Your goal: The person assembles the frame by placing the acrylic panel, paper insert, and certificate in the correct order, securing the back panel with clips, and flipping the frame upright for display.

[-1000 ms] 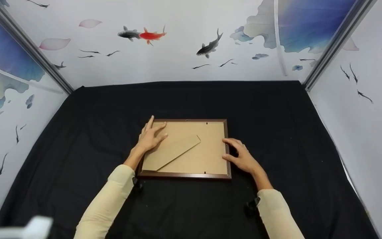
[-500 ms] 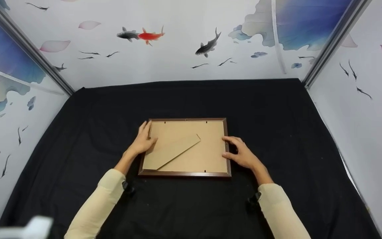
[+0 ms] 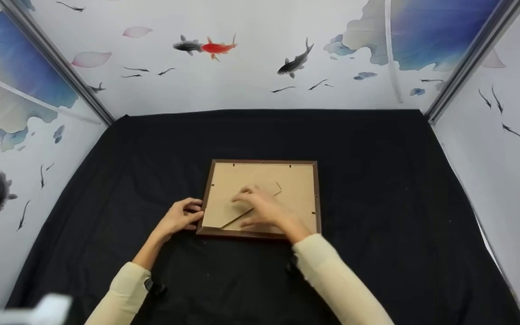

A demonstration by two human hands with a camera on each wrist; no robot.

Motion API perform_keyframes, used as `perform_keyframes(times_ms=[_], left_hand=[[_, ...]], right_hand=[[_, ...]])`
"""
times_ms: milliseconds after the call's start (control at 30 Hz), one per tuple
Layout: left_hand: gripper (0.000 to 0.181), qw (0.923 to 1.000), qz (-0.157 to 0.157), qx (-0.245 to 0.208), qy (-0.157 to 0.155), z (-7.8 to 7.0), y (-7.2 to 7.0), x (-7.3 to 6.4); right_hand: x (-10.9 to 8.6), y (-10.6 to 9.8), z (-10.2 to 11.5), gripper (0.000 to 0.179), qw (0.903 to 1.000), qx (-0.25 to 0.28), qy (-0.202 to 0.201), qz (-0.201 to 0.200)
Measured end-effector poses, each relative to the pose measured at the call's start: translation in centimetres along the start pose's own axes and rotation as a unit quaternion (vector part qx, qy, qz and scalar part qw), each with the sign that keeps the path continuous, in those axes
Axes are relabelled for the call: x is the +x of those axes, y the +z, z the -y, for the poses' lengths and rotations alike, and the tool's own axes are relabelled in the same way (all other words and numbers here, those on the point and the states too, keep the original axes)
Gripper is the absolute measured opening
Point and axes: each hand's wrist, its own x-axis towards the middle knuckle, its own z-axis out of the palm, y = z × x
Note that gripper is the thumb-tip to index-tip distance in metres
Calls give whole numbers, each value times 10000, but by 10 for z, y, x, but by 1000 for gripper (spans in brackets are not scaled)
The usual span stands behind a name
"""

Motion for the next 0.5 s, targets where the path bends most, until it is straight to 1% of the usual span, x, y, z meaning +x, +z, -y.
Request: perform_keyframes(times_ms=[100, 200, 367, 433, 500], left_hand=[[40, 10000, 24, -72, -55, 2, 2, 0], [40, 9998, 78, -156, -101, 3, 3, 2], [42, 9993, 221, -259, -167, 6, 1, 6], [42, 9989, 277, -285, -237, 6, -2, 6], [42, 9986, 322, -305, -274, 5, -5, 6]], right_hand=[[20, 16, 13, 70, 9990, -177, -245, 336], [31, 24, 17, 75, 9977, -432, -221, 480], [36, 27, 11, 78, 9954, -642, 138, 704], [36, 28, 9, 77, 9949, -621, 195, 769], [36, 29, 8, 77, 9953, -569, 223, 749]])
